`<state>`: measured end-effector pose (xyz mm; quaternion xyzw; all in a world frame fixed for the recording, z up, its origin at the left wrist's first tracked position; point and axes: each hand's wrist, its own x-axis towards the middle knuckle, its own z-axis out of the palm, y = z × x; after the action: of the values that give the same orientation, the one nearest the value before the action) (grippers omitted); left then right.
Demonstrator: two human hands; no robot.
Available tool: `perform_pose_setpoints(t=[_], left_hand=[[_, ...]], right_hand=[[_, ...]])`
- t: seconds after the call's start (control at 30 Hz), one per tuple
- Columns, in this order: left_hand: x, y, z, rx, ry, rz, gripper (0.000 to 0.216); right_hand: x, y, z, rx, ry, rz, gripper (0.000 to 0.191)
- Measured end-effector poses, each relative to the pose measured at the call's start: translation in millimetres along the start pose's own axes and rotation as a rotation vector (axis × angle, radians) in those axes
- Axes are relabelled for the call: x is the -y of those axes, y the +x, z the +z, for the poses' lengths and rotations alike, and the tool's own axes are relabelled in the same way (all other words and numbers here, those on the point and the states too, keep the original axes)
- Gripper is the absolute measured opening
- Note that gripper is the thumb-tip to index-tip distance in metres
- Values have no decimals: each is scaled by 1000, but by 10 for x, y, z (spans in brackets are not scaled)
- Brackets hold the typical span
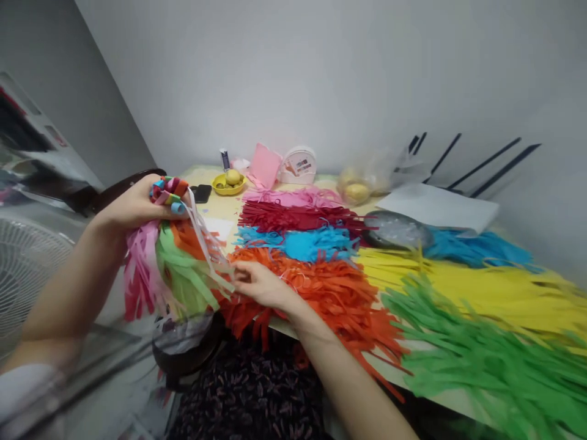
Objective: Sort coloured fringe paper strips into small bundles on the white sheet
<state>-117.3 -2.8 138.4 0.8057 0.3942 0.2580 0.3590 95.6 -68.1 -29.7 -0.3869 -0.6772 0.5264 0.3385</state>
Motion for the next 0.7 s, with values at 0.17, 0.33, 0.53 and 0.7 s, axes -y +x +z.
perform_pose_setpoints(t=[0.17, 0.33, 0.53, 0.7], left_hand=[[122, -23, -309, -299, -153, -25, 29], [295, 26, -532, -508, -201, -84, 26], [449, 126, -644, -558, -214, -76, 19], [521, 175, -731, -588, -113, -130, 28]], right_hand=[[10, -336, -746, -16, -87, 111, 44], [1, -797, -1320, -166, -257, 245, 50], [23, -1118, -1626, -296, -360, 368, 58], [-10, -1316, -1977, -478, -453, 501, 78]])
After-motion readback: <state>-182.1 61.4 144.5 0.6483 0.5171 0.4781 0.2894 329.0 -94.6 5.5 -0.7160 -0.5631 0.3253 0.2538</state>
